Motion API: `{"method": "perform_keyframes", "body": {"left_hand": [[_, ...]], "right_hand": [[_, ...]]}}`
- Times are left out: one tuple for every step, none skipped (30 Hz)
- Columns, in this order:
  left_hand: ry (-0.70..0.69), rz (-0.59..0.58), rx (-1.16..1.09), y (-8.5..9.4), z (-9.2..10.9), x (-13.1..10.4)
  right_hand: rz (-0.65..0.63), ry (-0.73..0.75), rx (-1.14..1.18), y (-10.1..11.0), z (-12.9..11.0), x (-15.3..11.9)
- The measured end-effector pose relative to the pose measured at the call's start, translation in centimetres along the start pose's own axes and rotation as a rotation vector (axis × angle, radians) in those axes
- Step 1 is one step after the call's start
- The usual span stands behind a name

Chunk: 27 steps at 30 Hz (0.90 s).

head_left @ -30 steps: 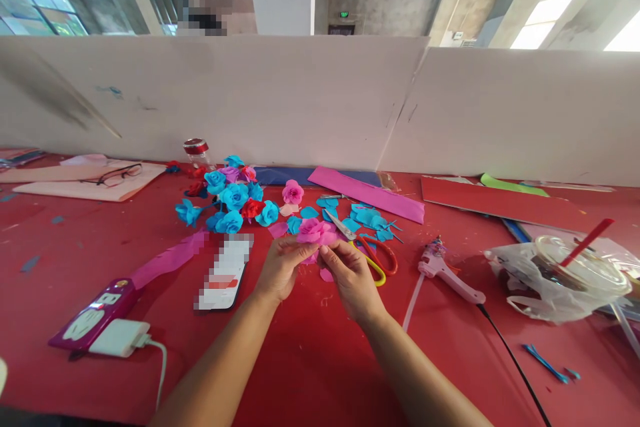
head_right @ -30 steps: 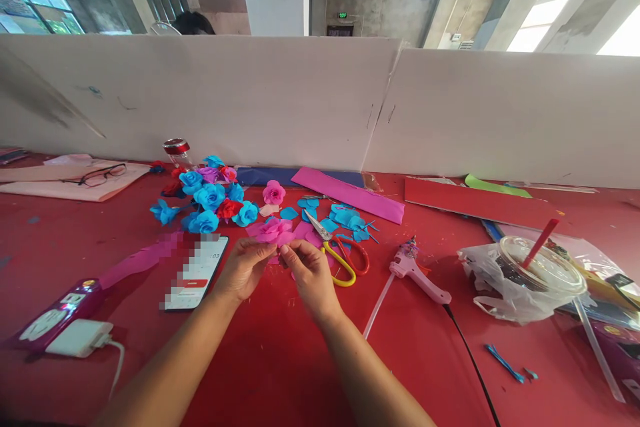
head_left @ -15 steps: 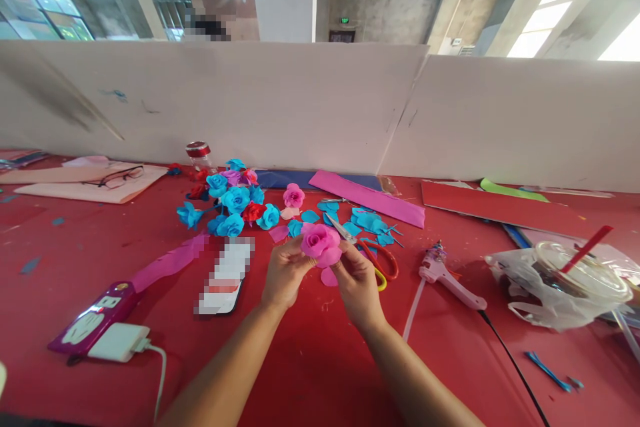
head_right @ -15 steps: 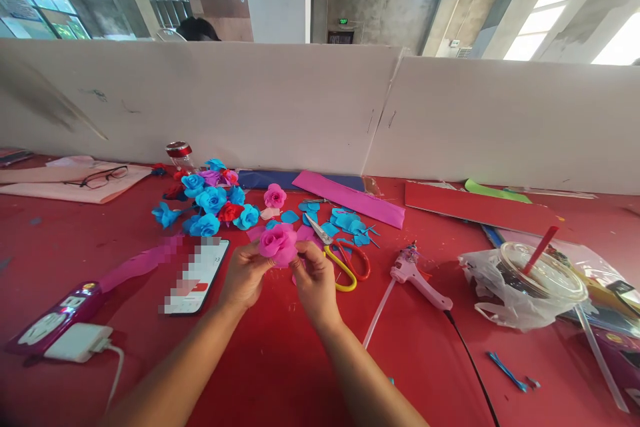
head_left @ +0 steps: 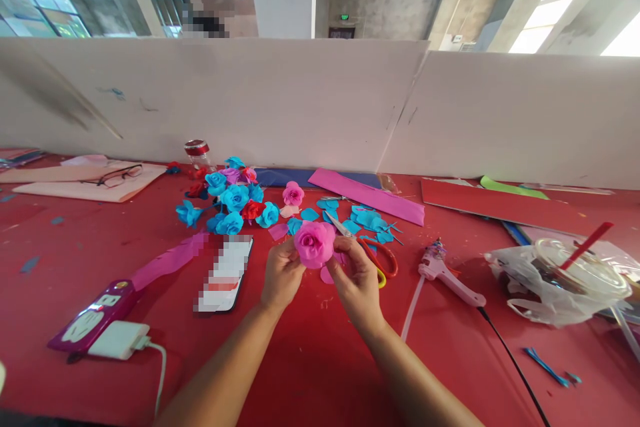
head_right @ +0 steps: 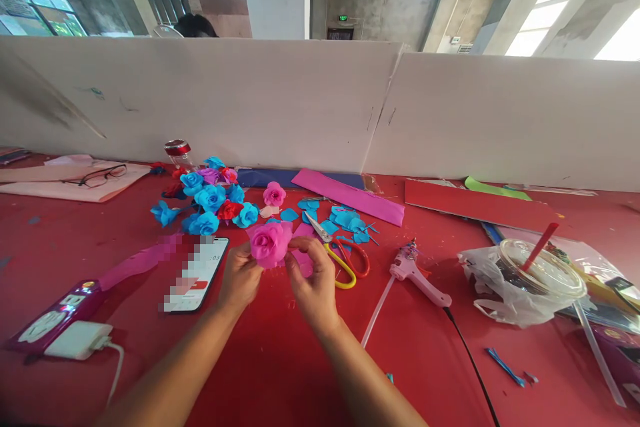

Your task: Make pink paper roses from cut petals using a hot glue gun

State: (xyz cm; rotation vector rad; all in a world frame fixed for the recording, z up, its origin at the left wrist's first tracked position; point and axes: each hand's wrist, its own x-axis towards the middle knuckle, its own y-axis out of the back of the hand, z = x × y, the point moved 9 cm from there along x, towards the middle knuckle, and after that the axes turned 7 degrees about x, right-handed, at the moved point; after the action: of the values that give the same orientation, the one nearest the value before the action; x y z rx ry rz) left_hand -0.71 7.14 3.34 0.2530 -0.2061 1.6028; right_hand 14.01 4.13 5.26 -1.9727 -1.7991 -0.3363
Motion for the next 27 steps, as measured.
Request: {"method": "perform_keyframes", "body": {"left_hand": [[0.001,0.027,0.032,0.4,0.0,0.1],[0.001,0.051,0.063,0.7,0.0,0.2],[-0.001,0.070,0.089,0.9,0.0,0.3],[-0.004,0.084,0.104,1.1,0.0,0.4],[-0.005,0.092,0.111,1.1,0.0,0.5],[-0.004,0.092,0.114,1.1,0.0,0.5],[0.000,0.087,0.114,1.0,0.0,0.5],[0.004,0.081,0.113,0.9,0.0,0.5],[0.008,0.074,0.112,0.8,-0.1,0.5],[0.010,0.069,0.111,0.7,-0.2,0.5],[0.009,0.067,0.106,0.6,-0.2,0.6],[0.006,0.064,0.098,0.5,-0.3,0.6],[0.002,0.059,0.088,0.5,-0.4,0.6],[0.000,0.047,0.077,0.4,-0.5,0.6],[-0.001,0.032,0.068,0.2,-0.7,0.6],[0.000,0.017,0.063,0.1,-0.9,0.6],[0.003,0.003,0.061,0.0,-1.0,0.6],[0.007,-0.005,0.062,-0.1,-1.2,0.6],[0.013,-0.008,0.064,-0.1,-1.4,0.6],[0.018,-0.005,0.067,-0.1,-1.5,0.6],[0.022,0.002,0.068,0.0,-1.6,0.6],[0.027,0.006,0.070,0.0,-1.7,0.6],[0.031,0.014,0.072,0.1,-1.8,0.6],[0.036,0.023,0.072,0.1,-1.8,0.6],[0.042,0.035,0.071,0.2,-1.8,0.6],[0.047,0.044,0.070,0.2,-1.8,0.6],[0.051,0.051,0.070,0.2,-1.7,0.6]], "right_hand": [[-0.001,-0.030,0.028,0.0,0.0,0.1],[-0.006,-0.072,0.066,0.0,0.1,0.1],[-0.020,-0.127,0.111,-0.1,0.3,0.2],[-0.036,-0.185,0.160,-0.3,0.6,0.1],[-0.049,-0.236,0.212,-0.5,1.0,0.1],[-0.055,-0.279,0.261,-0.7,1.3,0.0],[-0.056,-0.312,0.304,-0.8,1.5,0.0],[-0.048,-0.338,0.340,-0.8,1.8,-0.1],[-0.035,-0.357,0.370,-0.8,2.0,-0.1],[-0.020,-0.370,0.392,-0.8,2.1,-0.1],[-0.011,-0.376,0.406,-0.7,2.2,-0.1],[-0.003,-0.376,0.413,-0.7,2.1,-0.1],[0.005,-0.375,0.417,-0.6,2.1,-0.1],[0.011,-0.374,0.419,-0.5,2.0,-0.1],[0.016,-0.373,0.422,-0.4,1.9,0.0],[0.019,-0.372,0.425,-0.3,1.9,0.0],[0.021,-0.373,0.428,-0.2,1.9,0.1],[0.020,-0.375,0.428,-0.2,1.8,0.1],[0.017,-0.378,0.428,-0.2,1.9,0.2],[0.010,-0.383,0.426,-0.2,1.9,0.2],[0.006,-0.389,0.422,-0.2,2.0,0.3],[0.005,-0.395,0.420,-0.2,2.0,0.3],[0.009,-0.398,0.421,-0.1,2.1,0.3],[0.014,-0.397,0.424,-0.1,2.1,0.3],[0.017,-0.396,0.427,-0.1,2.1,0.3],[0.018,-0.401,0.432,-0.1,2.1,0.3],[0.016,-0.412,0.440,-0.1,2.2,0.3]]}}
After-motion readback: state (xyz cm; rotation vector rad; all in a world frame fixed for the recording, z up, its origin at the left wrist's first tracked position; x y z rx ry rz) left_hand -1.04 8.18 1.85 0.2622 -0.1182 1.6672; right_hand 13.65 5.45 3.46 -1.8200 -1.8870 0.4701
